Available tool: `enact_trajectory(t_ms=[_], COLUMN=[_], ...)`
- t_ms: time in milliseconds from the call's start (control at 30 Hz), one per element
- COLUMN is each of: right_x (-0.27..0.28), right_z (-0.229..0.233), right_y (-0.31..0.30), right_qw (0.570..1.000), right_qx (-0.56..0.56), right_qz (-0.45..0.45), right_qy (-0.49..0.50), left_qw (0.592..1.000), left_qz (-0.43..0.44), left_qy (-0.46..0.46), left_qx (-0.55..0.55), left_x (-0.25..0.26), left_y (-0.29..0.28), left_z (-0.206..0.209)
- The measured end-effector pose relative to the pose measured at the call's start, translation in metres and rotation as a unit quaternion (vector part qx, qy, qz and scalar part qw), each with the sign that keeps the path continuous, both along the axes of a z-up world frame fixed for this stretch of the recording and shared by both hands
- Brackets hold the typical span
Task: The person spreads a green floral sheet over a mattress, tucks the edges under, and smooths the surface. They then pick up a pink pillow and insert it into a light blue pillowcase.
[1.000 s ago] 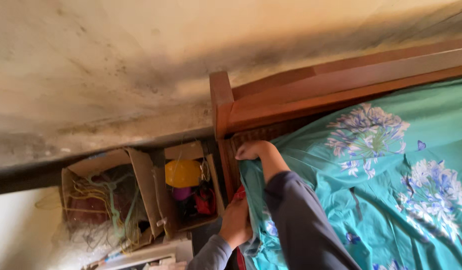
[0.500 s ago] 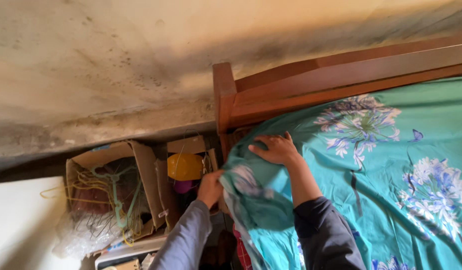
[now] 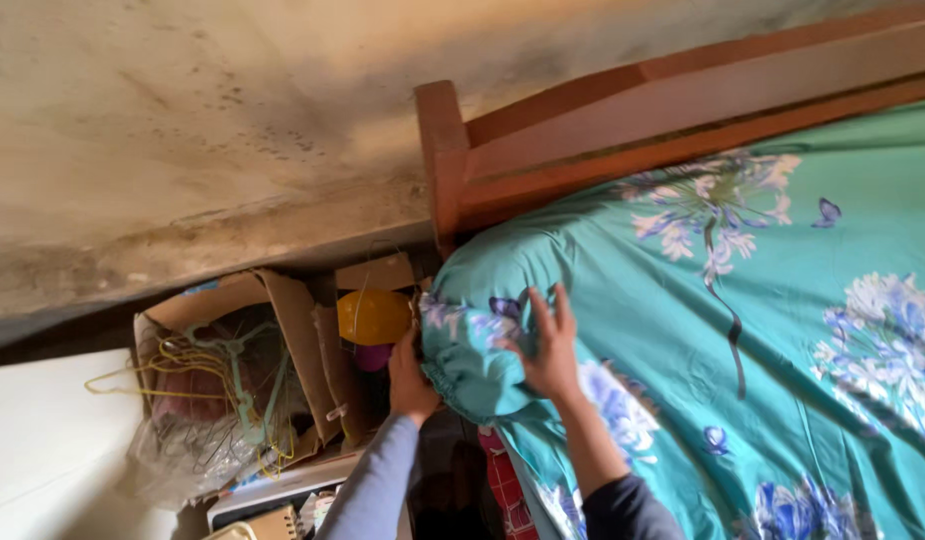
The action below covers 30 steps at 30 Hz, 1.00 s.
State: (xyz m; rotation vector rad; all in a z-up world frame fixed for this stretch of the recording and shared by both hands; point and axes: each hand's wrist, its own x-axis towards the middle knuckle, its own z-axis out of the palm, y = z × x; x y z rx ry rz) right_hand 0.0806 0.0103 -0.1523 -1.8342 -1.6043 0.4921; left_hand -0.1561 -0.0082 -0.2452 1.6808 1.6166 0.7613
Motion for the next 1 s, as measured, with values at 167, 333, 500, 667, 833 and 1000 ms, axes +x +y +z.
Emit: enact_trajectory(t_ms=[167, 333, 500, 667, 833, 1000], right_x=[-0.034, -0.018, 0.048, 0.060, 0.047, 0.062], right_z=[-0.020, -0.008, -0.013, -0.043, -0.109, -0.145], right_y=[-0.019, -0.049, -0.101, -0.141, -0.164, -0.205], right_qw=[0.989, 0.962, 0.976, 0.941, 0.954, 0.946], right_qx=[-0.078, -0.160, -0.099, -0.297, -0.247, -0.242], right_qz=[0.068, -0.006, -0.180, -0.158, -0.092, -0.179], right_qy=[0.106, 0.222, 0.075, 0.022, -0.144, 0.123], left_qw=[0.978, 0.834, 0.920, 0.990, 0.945, 0.883], left_qz=[-0.183, -0.282, -0.197, -0.003, -0.087, -0.090], left_qy=[0.081, 0.446, 0.263, 0.045, 0.215, 0.371], left_qx=[-0.061, -0.162, -0.214, -0.134, -0.232, -0.274], left_x=[-0.010, -0.045, -0.049, 0.021, 0.011, -0.025], left_y=[-0.018, -0.030, 0.004, 0.025, 0.018, 0.028], left_z=[0.003, -0.039, -0.046, -0.032, -0.024, 0.020])
